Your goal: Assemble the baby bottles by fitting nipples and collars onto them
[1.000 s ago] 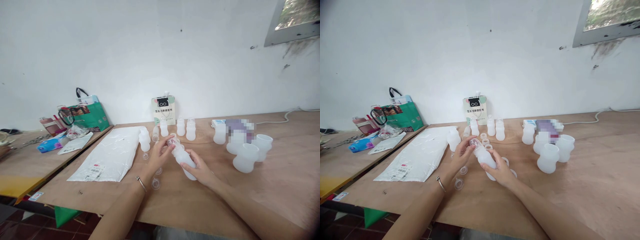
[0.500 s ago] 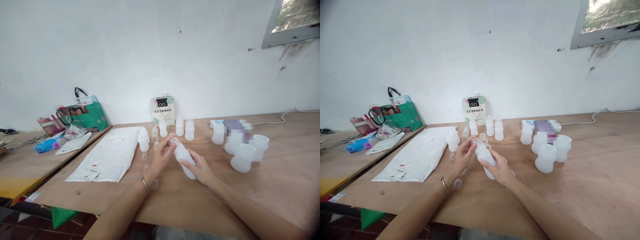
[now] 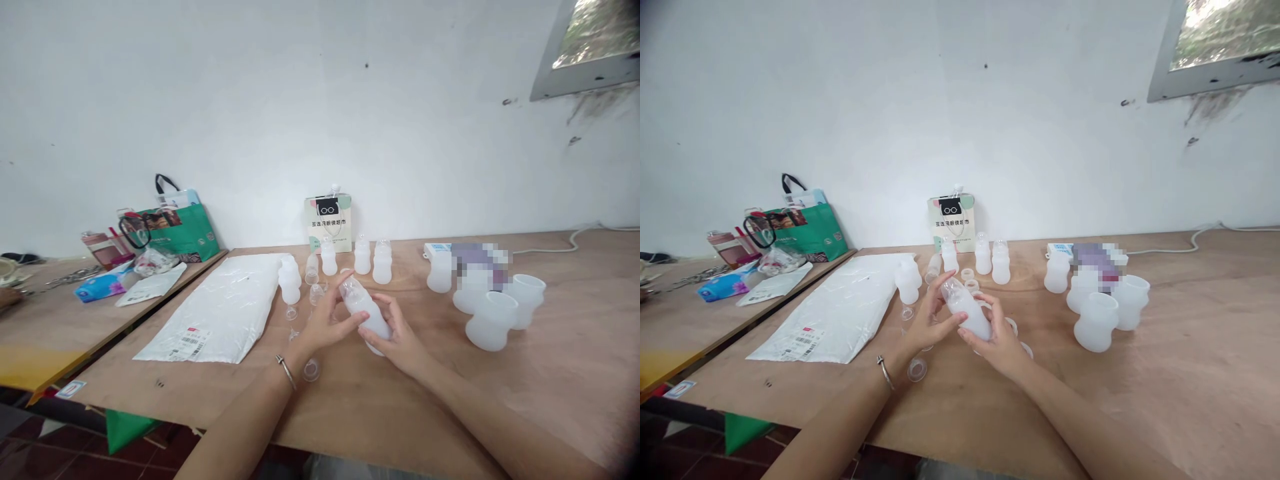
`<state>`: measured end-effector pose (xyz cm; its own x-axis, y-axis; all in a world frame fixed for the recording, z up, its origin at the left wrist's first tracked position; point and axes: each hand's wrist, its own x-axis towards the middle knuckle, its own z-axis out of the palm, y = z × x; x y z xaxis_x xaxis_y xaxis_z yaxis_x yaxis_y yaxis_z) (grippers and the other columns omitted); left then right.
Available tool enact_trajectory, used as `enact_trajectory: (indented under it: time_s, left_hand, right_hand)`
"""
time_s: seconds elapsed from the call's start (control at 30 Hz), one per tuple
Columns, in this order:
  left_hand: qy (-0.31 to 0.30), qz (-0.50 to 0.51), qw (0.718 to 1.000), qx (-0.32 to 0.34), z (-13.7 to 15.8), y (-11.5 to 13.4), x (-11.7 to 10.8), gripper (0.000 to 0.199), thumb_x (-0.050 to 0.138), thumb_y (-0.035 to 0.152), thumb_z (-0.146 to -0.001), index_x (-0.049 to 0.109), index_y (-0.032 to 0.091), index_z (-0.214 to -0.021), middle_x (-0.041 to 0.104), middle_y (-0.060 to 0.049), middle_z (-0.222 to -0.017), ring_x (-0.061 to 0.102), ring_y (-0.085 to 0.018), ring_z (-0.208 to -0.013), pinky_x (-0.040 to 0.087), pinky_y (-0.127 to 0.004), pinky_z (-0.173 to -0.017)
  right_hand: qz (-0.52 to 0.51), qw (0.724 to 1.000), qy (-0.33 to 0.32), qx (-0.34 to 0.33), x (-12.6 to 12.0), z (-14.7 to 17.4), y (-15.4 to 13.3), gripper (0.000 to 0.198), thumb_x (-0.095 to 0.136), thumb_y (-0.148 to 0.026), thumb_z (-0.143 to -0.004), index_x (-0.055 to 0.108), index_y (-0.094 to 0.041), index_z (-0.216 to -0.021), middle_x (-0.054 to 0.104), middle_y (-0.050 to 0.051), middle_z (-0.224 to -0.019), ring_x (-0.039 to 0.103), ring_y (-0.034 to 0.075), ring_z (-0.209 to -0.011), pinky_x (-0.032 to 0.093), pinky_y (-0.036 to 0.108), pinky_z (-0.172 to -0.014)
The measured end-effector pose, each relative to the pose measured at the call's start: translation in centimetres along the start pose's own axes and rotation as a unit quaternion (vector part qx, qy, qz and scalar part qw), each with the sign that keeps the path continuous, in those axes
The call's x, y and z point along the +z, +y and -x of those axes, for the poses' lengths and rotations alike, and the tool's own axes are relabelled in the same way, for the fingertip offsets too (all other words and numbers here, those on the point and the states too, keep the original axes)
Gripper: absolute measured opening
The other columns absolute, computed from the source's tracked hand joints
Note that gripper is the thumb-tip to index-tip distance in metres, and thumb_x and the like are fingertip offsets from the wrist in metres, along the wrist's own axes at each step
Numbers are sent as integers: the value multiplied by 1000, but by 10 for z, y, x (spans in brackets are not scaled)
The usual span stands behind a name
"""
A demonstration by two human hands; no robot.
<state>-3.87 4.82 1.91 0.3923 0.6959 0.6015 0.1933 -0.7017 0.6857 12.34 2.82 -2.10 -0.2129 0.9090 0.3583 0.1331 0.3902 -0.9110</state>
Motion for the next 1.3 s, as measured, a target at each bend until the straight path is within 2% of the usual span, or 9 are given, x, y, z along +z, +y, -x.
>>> enact_trajectory:
  time_s: [0.1, 0.17, 0.27, 0.33, 0.5, 0.6, 0.73, 0.93, 1.3]
  left_hand:
    - [82, -47, 995, 29, -3, -4, -9, 65, 60, 36, -77, 27, 26, -132, 37, -11, -135, 50, -24, -113, 47, -37, -90]
    - [171, -48, 983, 43, -7, -4, -20, 70, 56, 37, -80, 16, 27, -136, 42, -12, -131, 51, -24, -112, 46, -38, -92]
    - [282, -21, 958, 58, -13, -5, -39, 76, 53, 36, -83, -2, 30, -136, 49, -11, -121, 53, -22, -109, 44, -41, -95]
    - [300, -21, 952, 57, -17, -8, -47, 76, 54, 35, -83, -2, 33, -134, 51, -10, -118, 53, -21, -109, 44, -41, -96]
    - [180, -52, 982, 24, -35, -14, -32, 63, 61, 34, -77, 25, 25, -128, 47, -11, -124, 51, -22, -110, 45, -39, -93]
    - [99, -33, 995, -1, -58, -14, -1, 57, 62, 33, -75, 35, 24, -124, 48, -9, -123, 52, -21, -109, 47, -35, -89]
    - [12, -3, 1000, -25, -88, -25, 47, 61, 64, 31, -74, 35, 26, -127, 53, -8, -120, 54, -20, -101, 47, -34, -84]
    - [-28, -53, 998, -20, -106, -50, 96, 62, 62, 29, -73, 36, 22, -129, 54, -10, -118, 51, -25, -105, 41, -41, -91]
    - [16, -52, 995, -82, -112, -73, 104, 81, 68, 36, -68, 25, 16, -133, 55, -15, -107, 54, -26, -97, 41, -42, -87]
  right_hand:
    - [3, 999, 32, -29, 0, -1, 2, 59, 60, -38, -76, 24, -27, -122, 51, 10, -125, 54, 20, -107, 46, 37, -85]
    - [4, 997, 66, -46, -3, -1, 2, 55, 57, -38, -78, 25, -28, -121, 46, 9, -130, 50, 20, -113, 42, 39, -92]
    - [4, 994, 107, -35, -6, -3, 3, 48, 54, -38, -81, 28, -29, -120, 43, 9, -131, 51, 21, -110, 46, 38, -84]
    - [10, 988, 148, -44, -8, -3, 3, 45, 55, -38, -80, 32, -29, -118, 45, 9, -128, 52, 21, -106, 49, 37, -78]
    - [54, 955, 249, -150, -8, -6, 5, 33, 55, -33, -79, 43, -26, -109, 52, 8, -111, 53, 21, -99, 47, 40, -81]
    - [31, 926, 316, -206, -13, -9, 5, 25, 52, -31, -81, 45, -25, -104, 52, 7, -104, 53, 20, -95, 46, 39, -80]
    - [-16, 906, 375, -196, -23, -15, 4, 21, 50, -33, -82, 44, -24, -99, 52, 6, -100, 53, 19, -94, 45, 38, -82]
    - [-39, 913, 366, -176, -29, -14, 1, 18, 49, -30, -83, 44, -25, -99, 52, 5, -101, 53, 18, -96, 43, 36, -85]
    - [-24, 924, 339, -173, -29, -15, 3, 15, 51, -27, -82, 48, -24, -97, 53, 4, -99, 53, 17, -96, 43, 35, -84]
